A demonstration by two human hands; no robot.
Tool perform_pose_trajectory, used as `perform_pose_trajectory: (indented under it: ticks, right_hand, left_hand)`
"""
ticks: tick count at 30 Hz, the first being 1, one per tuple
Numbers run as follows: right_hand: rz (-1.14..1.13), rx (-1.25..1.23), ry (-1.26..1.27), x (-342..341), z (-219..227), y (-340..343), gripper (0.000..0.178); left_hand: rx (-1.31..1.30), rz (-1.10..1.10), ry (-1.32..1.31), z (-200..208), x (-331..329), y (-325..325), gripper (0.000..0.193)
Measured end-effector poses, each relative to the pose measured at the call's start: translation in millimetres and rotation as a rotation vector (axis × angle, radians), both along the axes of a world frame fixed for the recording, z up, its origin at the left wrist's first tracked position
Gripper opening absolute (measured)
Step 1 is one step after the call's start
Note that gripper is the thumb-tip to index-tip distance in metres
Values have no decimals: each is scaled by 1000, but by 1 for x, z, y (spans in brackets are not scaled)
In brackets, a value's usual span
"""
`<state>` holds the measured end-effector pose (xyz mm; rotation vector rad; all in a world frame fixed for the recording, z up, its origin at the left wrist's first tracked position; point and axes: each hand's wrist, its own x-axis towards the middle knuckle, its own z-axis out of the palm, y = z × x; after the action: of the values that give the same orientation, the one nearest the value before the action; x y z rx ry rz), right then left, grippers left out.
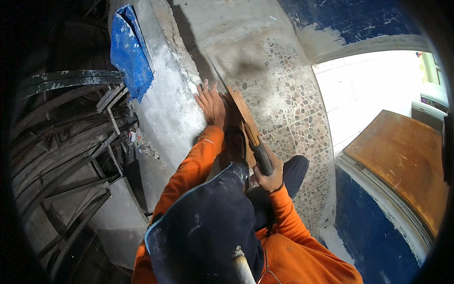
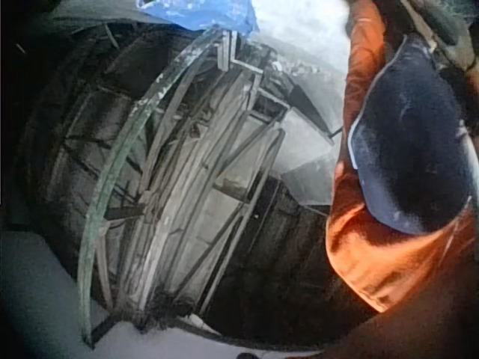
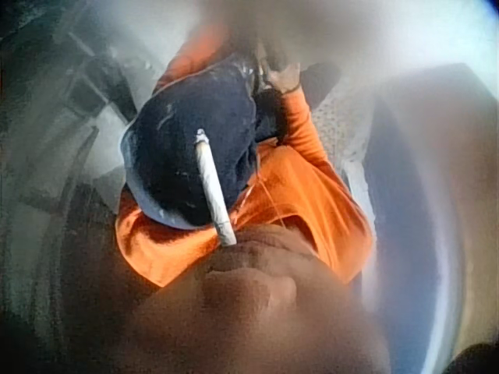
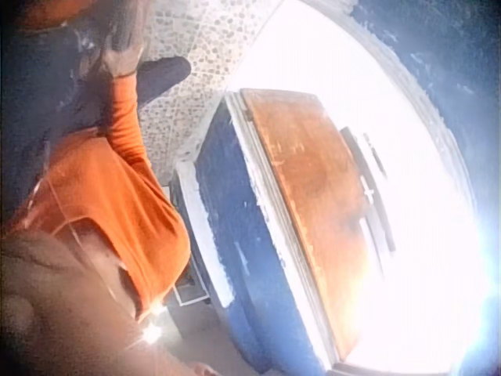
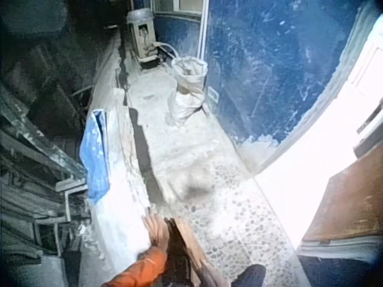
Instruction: The person carries a wooden plank and a hand saw into a cluttered room, places the plank on the floor, and saws it into smaller pieces. The person adjusts the plank and continues cutting until several pieces are separated.
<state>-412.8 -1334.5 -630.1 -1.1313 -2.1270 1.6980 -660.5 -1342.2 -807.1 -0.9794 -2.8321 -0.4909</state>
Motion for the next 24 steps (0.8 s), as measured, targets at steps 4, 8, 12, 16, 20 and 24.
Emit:
perform_pose_trajectory:
  ticks: [4,8,12,16,20,24]
  right_hand:
    - [33,-109,-28,31,33,-13,74]
    - [53,9,31,68,58,-24,78]
    - [29,-21,-29,5,-2,6,77]
    - [0,-52,-6,3,9,-2,77]
    - [21,32,-1,53,50,-21,77]
    - [1,-123,-49,12,32,-1,76]
  left_hand:
    - [-10,18,-43,5,0,-11,49]
    - [56,-9,-12,16,7,-2,49]
    - [2,-13,26,2,-4,-5,49]
    - [-14,3,-29,3,-3,-10,48]
    - [60,-5,-10,12,6,-5,48]
    - [26,-21,23,2,2,-11,47]
